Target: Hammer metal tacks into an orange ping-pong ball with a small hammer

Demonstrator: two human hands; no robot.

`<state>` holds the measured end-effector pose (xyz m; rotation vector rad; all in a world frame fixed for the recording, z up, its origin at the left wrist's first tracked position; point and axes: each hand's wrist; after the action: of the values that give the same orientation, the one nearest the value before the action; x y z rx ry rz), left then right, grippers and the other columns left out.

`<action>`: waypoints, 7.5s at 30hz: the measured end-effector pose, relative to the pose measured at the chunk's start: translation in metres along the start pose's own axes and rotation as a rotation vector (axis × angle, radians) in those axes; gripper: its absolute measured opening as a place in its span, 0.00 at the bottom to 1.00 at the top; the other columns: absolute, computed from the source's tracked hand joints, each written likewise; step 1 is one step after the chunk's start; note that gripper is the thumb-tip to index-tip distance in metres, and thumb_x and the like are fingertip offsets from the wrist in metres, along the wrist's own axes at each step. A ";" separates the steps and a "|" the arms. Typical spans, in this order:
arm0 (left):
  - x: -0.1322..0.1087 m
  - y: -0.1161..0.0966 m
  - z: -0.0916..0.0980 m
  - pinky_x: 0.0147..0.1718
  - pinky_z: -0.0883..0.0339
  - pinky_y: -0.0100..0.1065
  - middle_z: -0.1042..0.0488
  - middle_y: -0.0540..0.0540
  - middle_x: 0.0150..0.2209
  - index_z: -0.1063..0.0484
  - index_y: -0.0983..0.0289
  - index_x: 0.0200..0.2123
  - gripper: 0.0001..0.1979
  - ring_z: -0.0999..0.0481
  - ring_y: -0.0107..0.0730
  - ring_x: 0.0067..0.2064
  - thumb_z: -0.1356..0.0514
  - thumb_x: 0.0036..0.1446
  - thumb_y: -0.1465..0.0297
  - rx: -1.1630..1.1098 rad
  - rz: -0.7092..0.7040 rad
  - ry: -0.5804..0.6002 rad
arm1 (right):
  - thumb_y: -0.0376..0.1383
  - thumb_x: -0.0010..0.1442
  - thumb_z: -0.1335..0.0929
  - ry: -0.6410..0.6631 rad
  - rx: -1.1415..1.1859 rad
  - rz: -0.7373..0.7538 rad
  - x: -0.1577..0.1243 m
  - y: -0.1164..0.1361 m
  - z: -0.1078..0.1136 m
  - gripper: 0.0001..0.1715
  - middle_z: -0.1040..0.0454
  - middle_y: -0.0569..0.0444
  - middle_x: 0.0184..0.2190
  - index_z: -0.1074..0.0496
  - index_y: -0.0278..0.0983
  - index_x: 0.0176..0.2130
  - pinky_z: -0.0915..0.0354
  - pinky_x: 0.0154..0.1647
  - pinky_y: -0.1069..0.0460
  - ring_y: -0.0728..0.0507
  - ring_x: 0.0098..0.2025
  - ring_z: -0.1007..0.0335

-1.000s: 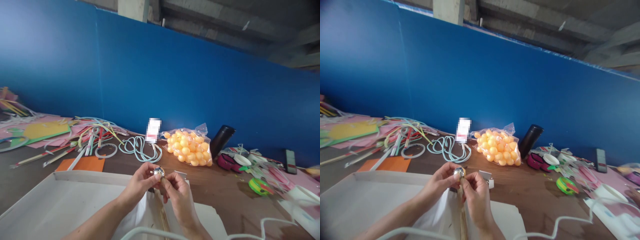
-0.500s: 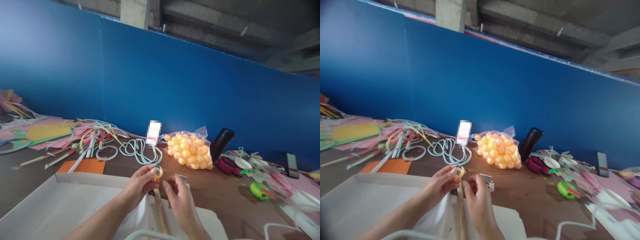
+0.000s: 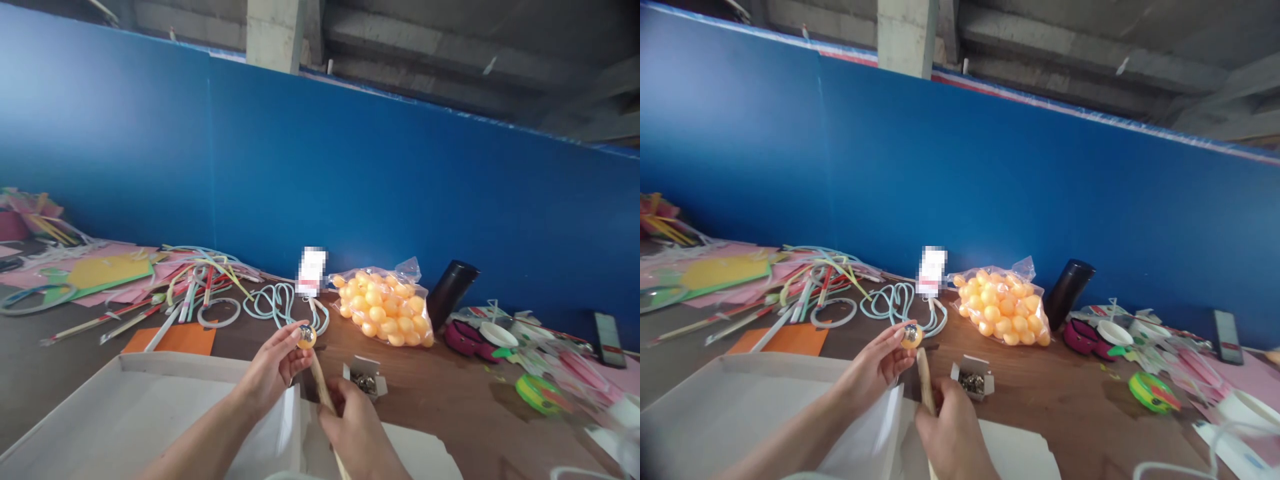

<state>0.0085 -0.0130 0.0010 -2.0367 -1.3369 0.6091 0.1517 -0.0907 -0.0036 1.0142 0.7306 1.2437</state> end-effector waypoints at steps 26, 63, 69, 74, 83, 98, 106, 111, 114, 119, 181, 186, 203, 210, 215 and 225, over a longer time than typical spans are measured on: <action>0.009 0.003 0.005 0.32 0.28 0.27 0.24 0.56 0.30 0.30 0.67 0.37 0.09 0.23 0.29 0.32 0.37 0.50 0.72 -0.035 -0.064 -0.196 | 0.50 0.57 0.37 0.026 0.258 0.049 -0.007 0.004 -0.001 0.26 0.32 0.57 0.23 0.34 0.39 0.50 0.51 0.08 0.60 0.55 0.11 0.48; 0.009 0.003 0.006 0.29 0.29 0.25 0.27 0.53 0.28 0.30 0.66 0.36 0.11 0.24 0.27 0.29 0.35 0.48 0.69 0.052 -0.083 -0.184 | 0.49 0.60 0.40 0.086 0.146 0.059 -0.005 0.005 0.001 0.24 0.32 0.59 0.24 0.36 0.39 0.51 0.50 0.09 0.60 0.55 0.11 0.45; 0.008 0.002 0.006 0.29 0.29 0.25 0.27 0.53 0.28 0.30 0.66 0.36 0.11 0.24 0.27 0.29 0.36 0.49 0.68 0.062 -0.086 -0.170 | 0.48 0.60 0.40 0.082 0.173 0.049 -0.006 0.009 0.002 0.24 0.32 0.58 0.24 0.37 0.38 0.51 0.51 0.09 0.61 0.55 0.11 0.45; 0.007 0.003 0.006 0.28 0.29 0.25 0.27 0.53 0.29 0.30 0.66 0.36 0.12 0.25 0.26 0.29 0.35 0.49 0.68 0.063 -0.092 -0.175 | 0.48 0.60 0.40 0.085 0.204 0.060 -0.007 0.011 0.002 0.22 0.33 0.59 0.25 0.37 0.38 0.48 0.51 0.10 0.61 0.56 0.12 0.45; 0.006 0.001 0.004 0.26 0.30 0.24 0.29 0.51 0.26 0.31 0.66 0.35 0.11 0.26 0.24 0.27 0.35 0.48 0.68 0.062 -0.086 -0.180 | 0.50 0.59 0.41 0.104 0.205 0.058 -0.007 0.008 -0.001 0.24 0.34 0.59 0.23 0.37 0.37 0.47 0.52 0.08 0.61 0.56 0.10 0.46; 0.006 0.000 0.004 0.25 0.31 0.24 0.30 0.50 0.25 0.31 0.65 0.34 0.11 0.27 0.24 0.26 0.35 0.47 0.68 0.051 -0.083 -0.191 | 0.51 0.59 0.41 0.112 0.195 0.058 -0.007 0.007 -0.002 0.25 0.34 0.59 0.23 0.37 0.37 0.48 0.52 0.08 0.61 0.56 0.10 0.46; 0.005 0.000 0.004 0.25 0.31 0.23 0.30 0.49 0.25 0.31 0.66 0.35 0.11 0.27 0.23 0.25 0.35 0.48 0.69 0.048 -0.077 -0.195 | 0.51 0.59 0.41 0.122 0.194 0.047 -0.006 0.006 -0.002 0.22 0.33 0.59 0.24 0.36 0.38 0.43 0.51 0.08 0.61 0.56 0.10 0.46; 0.006 0.000 0.004 0.24 0.30 0.23 0.30 0.50 0.25 0.30 0.66 0.34 0.11 0.27 0.23 0.25 0.35 0.48 0.69 0.033 -0.082 -0.203 | 0.51 0.60 0.41 0.110 0.187 0.072 -0.006 0.007 -0.002 0.20 0.33 0.59 0.23 0.36 0.37 0.38 0.52 0.08 0.61 0.56 0.10 0.45; 0.006 0.001 0.004 0.24 0.30 0.23 0.30 0.50 0.24 0.30 0.66 0.34 0.11 0.27 0.23 0.25 0.35 0.48 0.69 0.029 -0.080 -0.203 | 0.50 0.60 0.41 0.114 0.195 0.066 -0.006 0.008 -0.002 0.20 0.33 0.59 0.23 0.36 0.37 0.39 0.52 0.08 0.61 0.56 0.10 0.46; 0.006 0.000 0.004 0.24 0.30 0.24 0.29 0.50 0.25 0.30 0.66 0.34 0.10 0.27 0.24 0.25 0.35 0.48 0.69 0.018 -0.083 -0.199 | 0.51 0.59 0.41 0.100 0.195 0.063 -0.007 0.008 -0.002 0.21 0.33 0.59 0.23 0.36 0.37 0.41 0.51 0.08 0.61 0.56 0.11 0.46; 0.010 0.000 0.007 0.23 0.31 0.24 0.30 0.51 0.29 0.29 0.67 0.39 0.18 0.28 0.22 0.25 0.33 0.44 0.65 0.184 -0.143 -0.288 | 0.48 0.60 0.40 0.094 0.111 0.056 -0.010 0.006 -0.002 0.26 0.29 0.56 0.25 0.36 0.38 0.53 0.46 0.10 0.59 0.54 0.12 0.42; 0.009 -0.003 0.006 0.24 0.31 0.25 0.30 0.50 0.27 0.30 0.64 0.47 0.23 0.28 0.23 0.25 0.33 0.45 0.66 0.151 -0.152 -0.301 | 0.48 0.60 0.40 0.102 0.122 0.043 -0.009 0.009 -0.002 0.26 0.29 0.57 0.25 0.37 0.37 0.53 0.47 0.09 0.59 0.55 0.11 0.43; 0.007 -0.004 0.004 0.31 0.28 0.27 0.25 0.54 0.29 0.29 0.66 0.43 0.14 0.24 0.26 0.28 0.38 0.52 0.70 0.019 -0.114 -0.220 | 0.50 0.59 0.40 0.060 0.168 0.080 -0.010 0.008 -0.005 0.26 0.30 0.56 0.25 0.35 0.36 0.49 0.49 0.10 0.59 0.54 0.12 0.43; 0.007 -0.002 0.005 0.28 0.28 0.26 0.25 0.54 0.28 0.29 0.66 0.40 0.13 0.24 0.27 0.27 0.38 0.51 0.69 0.040 -0.094 -0.231 | 0.50 0.59 0.40 0.063 0.167 0.062 -0.008 0.004 -0.005 0.27 0.30 0.56 0.25 0.36 0.36 0.49 0.49 0.09 0.60 0.54 0.12 0.43; 0.008 -0.002 0.003 0.27 0.28 0.26 0.26 0.53 0.26 0.29 0.66 0.36 0.11 0.24 0.26 0.25 0.36 0.49 0.69 0.028 -0.081 -0.254 | 0.51 0.59 0.40 0.083 0.175 0.035 -0.009 0.007 -0.006 0.27 0.31 0.57 0.25 0.37 0.37 0.51 0.50 0.09 0.60 0.55 0.11 0.44; 0.007 -0.004 0.002 0.27 0.28 0.25 0.27 0.52 0.25 0.30 0.67 0.32 0.08 0.26 0.24 0.25 0.37 0.50 0.68 0.008 -0.096 -0.272 | 0.51 0.58 0.40 0.072 0.192 0.034 -0.008 0.005 -0.007 0.26 0.31 0.57 0.24 0.35 0.36 0.48 0.48 0.09 0.60 0.55 0.11 0.44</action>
<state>0.0074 -0.0050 0.0018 -1.9210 -1.5739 0.8701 0.1418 -0.0971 -0.0024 1.1467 0.9056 1.2624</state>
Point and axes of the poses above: each hand's wrist, its own x-axis towards the middle knuckle, its own z-axis out of the back of the hand, y = z × x
